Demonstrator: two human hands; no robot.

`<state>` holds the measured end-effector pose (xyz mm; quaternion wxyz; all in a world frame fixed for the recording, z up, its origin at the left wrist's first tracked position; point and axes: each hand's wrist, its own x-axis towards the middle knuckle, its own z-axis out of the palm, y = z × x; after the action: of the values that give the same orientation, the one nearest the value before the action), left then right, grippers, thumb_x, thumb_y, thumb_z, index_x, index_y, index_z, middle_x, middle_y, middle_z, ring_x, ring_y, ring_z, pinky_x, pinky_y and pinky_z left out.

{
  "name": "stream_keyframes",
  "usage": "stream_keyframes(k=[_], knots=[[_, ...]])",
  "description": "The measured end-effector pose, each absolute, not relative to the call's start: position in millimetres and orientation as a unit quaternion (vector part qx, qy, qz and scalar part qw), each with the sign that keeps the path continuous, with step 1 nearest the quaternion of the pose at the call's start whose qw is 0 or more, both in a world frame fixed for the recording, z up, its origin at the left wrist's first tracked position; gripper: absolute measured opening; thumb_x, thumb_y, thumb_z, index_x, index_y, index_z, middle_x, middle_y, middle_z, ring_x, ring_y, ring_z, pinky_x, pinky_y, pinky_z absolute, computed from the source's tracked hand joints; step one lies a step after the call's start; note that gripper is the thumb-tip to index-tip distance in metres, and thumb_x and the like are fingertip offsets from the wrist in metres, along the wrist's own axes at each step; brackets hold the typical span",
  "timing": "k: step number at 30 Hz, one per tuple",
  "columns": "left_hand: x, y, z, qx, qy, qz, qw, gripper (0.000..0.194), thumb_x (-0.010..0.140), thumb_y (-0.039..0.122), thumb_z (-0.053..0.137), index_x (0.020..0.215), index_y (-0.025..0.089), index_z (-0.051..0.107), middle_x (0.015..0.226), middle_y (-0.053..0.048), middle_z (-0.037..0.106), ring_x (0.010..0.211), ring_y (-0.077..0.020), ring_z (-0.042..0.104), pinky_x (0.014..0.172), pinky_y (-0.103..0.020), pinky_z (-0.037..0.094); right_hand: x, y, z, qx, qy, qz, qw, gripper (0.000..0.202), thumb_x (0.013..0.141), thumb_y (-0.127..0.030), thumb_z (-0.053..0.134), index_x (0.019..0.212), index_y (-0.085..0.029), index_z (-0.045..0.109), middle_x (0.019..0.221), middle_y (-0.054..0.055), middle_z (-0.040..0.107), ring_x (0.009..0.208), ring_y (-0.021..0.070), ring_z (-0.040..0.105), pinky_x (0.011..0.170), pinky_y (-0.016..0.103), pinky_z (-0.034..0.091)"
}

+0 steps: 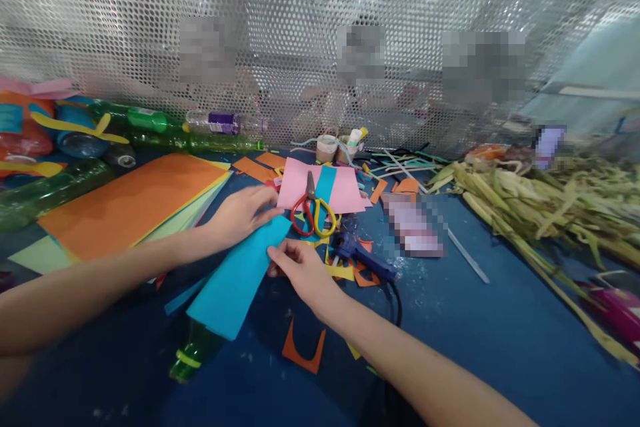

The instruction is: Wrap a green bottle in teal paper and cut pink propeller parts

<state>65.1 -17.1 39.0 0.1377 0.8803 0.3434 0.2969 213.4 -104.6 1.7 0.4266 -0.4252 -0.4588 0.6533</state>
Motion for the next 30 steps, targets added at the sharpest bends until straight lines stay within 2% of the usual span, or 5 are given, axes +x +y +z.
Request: stream_keyframes(k=[5,10,17,24,30], knots=[[36.6,-55.3,65.3,0.903,0.333,0.201,0.185,0.034,0.085,0.045,0.044,0.106,0.021,0.055,0.094,-0.007,0.056,0.084,-0.0220,0.054,0.076,-0.031,0.040,212.6,-106.3,2.6,-0.437,-0.471,0.633,0.431,0.037,0.071,-0.052,0.062,0.060,-0.018,0.050,0.059,-0.003,0.052,0.057,0.0107,0.050,0.067,0.027,0.045],[4.0,-65.8,83.8,0.884,0.264,0.104,0.371,0.075,0.040,0.046,0.082,0.111,0.037,0.058,0.133,-0.004,0.040,0.111,-0.0347,0.049,0.078,-0.034,0.046,211.2,-106.4,4.3,-0.455,-0.458,0.626,0.437,0.035,0.070,-0.048,0.065,0.061,-0.018,0.051,0.061,-0.003,0.054,0.059,0.0109,0.052,0.067,0.027,0.044],[8.6,-52.2,62.8,0.899,0.226,0.064,0.369,0.074,0.056,0.036,0.078,0.124,0.038,0.047,0.150,0.000,0.003,0.132,-0.0389,0.018,0.098,-0.050,0.034,219.0,-96.0,9.8,-0.506,-0.486,0.527,0.480,0.036,0.071,-0.051,0.061,0.059,-0.019,0.049,0.057,-0.004,0.048,0.058,0.0115,0.047,0.064,0.025,0.042],[21.5,-50.2,42.1,0.914,0.167,0.194,0.314,0.047,0.066,0.021,0.069,0.111,0.029,0.061,0.147,-0.004,0.020,0.133,-0.0327,0.020,0.106,-0.049,0.025,226.6,-84.5,0.2,-0.494,-0.473,0.537,0.494,0.036,0.072,-0.055,0.058,0.065,-0.021,0.050,0.064,-0.002,0.052,0.061,0.0141,0.050,0.064,0.027,0.043],[18.1,-49.7,24.9,0.920,0.158,0.240,0.266,0.057,0.062,0.035,0.073,0.117,0.024,0.058,0.145,-0.009,0.025,0.134,-0.0364,0.011,0.107,-0.053,0.020,225.7,-79.2,-5.2,-0.495,-0.470,0.538,0.494,0.035,0.071,-0.053,0.060,0.065,-0.021,0.051,0.063,-0.002,0.052,0.061,0.0142,0.051,0.064,0.028,0.043]])
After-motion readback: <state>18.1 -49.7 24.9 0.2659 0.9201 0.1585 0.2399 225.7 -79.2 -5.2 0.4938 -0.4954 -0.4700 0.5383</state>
